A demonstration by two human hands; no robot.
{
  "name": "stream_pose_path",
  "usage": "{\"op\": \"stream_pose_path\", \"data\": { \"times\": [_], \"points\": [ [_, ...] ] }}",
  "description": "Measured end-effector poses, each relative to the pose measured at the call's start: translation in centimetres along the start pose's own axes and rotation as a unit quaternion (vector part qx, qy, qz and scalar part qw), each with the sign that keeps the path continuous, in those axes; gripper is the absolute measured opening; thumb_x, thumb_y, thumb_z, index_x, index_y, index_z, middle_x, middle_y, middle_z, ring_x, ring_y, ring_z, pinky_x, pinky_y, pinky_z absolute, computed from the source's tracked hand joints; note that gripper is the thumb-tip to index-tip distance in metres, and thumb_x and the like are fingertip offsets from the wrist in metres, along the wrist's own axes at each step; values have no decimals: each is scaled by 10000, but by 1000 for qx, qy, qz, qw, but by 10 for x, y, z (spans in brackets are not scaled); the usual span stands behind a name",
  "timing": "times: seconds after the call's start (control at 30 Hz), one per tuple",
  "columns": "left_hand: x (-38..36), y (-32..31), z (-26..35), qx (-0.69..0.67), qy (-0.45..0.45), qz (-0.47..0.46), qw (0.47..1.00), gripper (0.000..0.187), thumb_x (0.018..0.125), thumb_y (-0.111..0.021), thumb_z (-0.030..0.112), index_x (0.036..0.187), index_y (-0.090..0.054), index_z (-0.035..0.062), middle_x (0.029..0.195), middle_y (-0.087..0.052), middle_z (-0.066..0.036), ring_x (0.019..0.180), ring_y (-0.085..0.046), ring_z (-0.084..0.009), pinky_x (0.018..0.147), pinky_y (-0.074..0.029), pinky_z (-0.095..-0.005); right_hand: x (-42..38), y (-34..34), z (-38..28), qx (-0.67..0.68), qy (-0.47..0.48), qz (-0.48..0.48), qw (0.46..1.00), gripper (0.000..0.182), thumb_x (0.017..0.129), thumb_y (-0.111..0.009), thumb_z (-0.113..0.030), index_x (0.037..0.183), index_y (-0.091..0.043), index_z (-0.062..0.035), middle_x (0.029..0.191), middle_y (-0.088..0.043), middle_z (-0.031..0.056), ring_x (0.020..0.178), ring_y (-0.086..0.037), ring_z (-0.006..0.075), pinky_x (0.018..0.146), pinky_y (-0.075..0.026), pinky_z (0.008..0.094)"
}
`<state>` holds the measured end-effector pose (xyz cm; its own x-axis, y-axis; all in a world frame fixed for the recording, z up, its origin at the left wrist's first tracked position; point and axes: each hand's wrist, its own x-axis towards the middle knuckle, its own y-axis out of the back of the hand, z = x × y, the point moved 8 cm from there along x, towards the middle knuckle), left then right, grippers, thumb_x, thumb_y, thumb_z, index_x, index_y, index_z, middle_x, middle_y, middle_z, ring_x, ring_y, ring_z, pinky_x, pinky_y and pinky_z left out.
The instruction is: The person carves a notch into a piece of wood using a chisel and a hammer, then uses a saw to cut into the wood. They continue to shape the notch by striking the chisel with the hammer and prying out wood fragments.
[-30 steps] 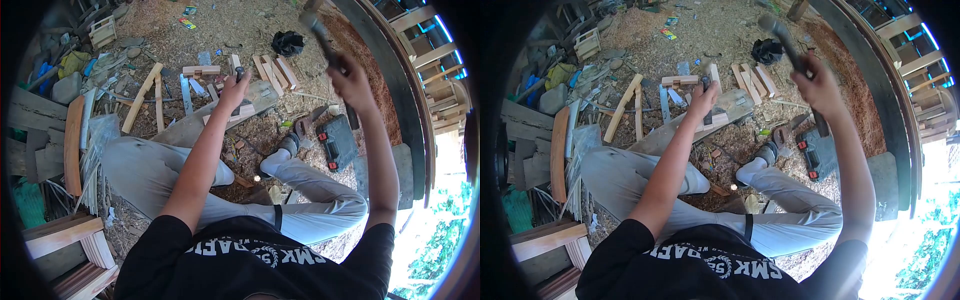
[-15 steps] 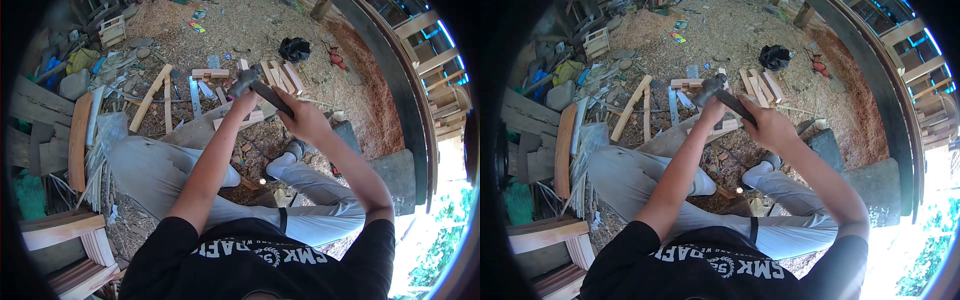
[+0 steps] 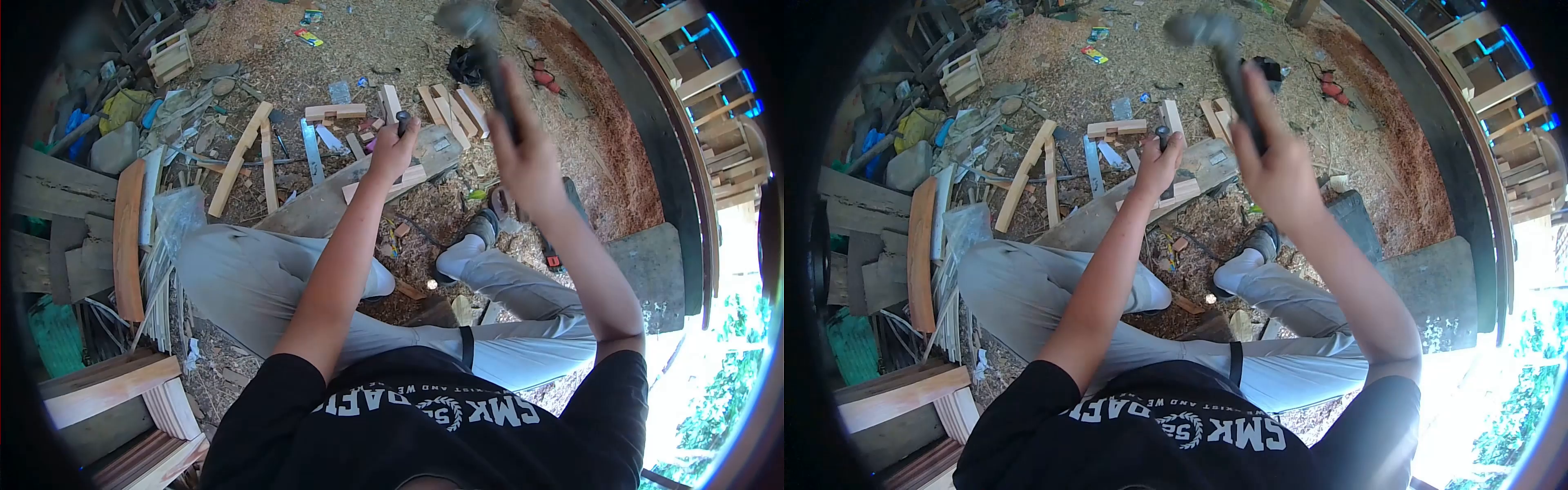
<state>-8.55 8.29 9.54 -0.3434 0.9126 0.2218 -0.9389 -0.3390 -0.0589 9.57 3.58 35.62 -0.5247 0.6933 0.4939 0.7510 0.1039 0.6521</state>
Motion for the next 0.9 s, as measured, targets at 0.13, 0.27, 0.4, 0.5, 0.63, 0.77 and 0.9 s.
{"op": "stream_pose_path", "data": {
  "times": [0.13, 0.27, 0.4, 0.5, 0.63, 0.77, 0.9],
  "points": [
    [-6, 4, 0, -44, 0, 86, 995, 476, 1081, -581, 355, 685, -490, 108, 564, -449, 60, 511, -406, -66, 482, -272, -319, -57, -48, 56, -89, -126, -249, 956, 641, 1016, -635, -222, 1614, -405, -209, 879, -713, 270, 825, -751, 380, 783, -566, 440],
    [-5, 8, -3, -33, 25, 47, 998, 474, 1065, -593, 353, 687, -531, 73, 572, -480, 37, 529, -443, -90, 512, -332, -343, -64, -37, 60, -56, -180, -245, 951, 634, 1012, -649, -237, 1606, -426, -220, 817, -699, 248, 769, -743, 332, 743, -550, 439],
    [-5, 0, 7, 13, 0, 27, 1000, 527, 1070, -589, 382, 666, -542, 47, 585, -507, 4, 554, -476, -114, 545, -381, -365, -39, -6, 33, -16, -252, -216, 943, 630, 1025, -649, -219, 1611, -419, -197, 948, -736, 252, 857, -768, 287, 781, -561, 413],
    [-7, 1, 7, 9, 9, 35, 999, 561, 1081, -575, 412, 655, -520, 51, 580, -491, 4, 562, -464, -117, 560, -381, -367, -9, 24, -5, 19, -78, -51, 995, 612, 1037, -640, -172, 1609, -422, -162, 1195, -728, 250, 1022, -763, 269, 866, -565, 366],
    [-9, -3, 8, 17, -4, 13, 1000, 560, 1086, -566, 415, 662, -525, 51, 577, -478, 6, 569, -458, -122, 566, -379, -371, -17, 7, -16, 5, 21, 1, 1000, 635, 1027, -634, -154, 1616, -396, -174, 1312, -681, 265, 1115, -728, 385, 936, -572, 416],
    [-17, -5, 11, -12, -31, 52, 998, 559, 1089, -562, 428, 686, -534, 42, 584, -476, 2, 582, -455, -127, 580, -381, -370, -57, -40, 26, -97, -105, -214, 966, 642, 995, -668, -205, 1594, -435, -214, 1083, -725, 276, 962, -717, 451, 858, -585, 468],
    [-17, -4, 4, 2, 20, 36, 999, 552, 1086, -569, 429, 697, -540, 39, 589, -475, 4, 587, -452, -119, 580, -380, -360, -59, -35, 30, -1, -120, -166, 979, 606, 991, -682, -219, 1565, -485, -201, 1017, -734, 256, 918, -733, 433, 822, -584, 452]
  ]
}}
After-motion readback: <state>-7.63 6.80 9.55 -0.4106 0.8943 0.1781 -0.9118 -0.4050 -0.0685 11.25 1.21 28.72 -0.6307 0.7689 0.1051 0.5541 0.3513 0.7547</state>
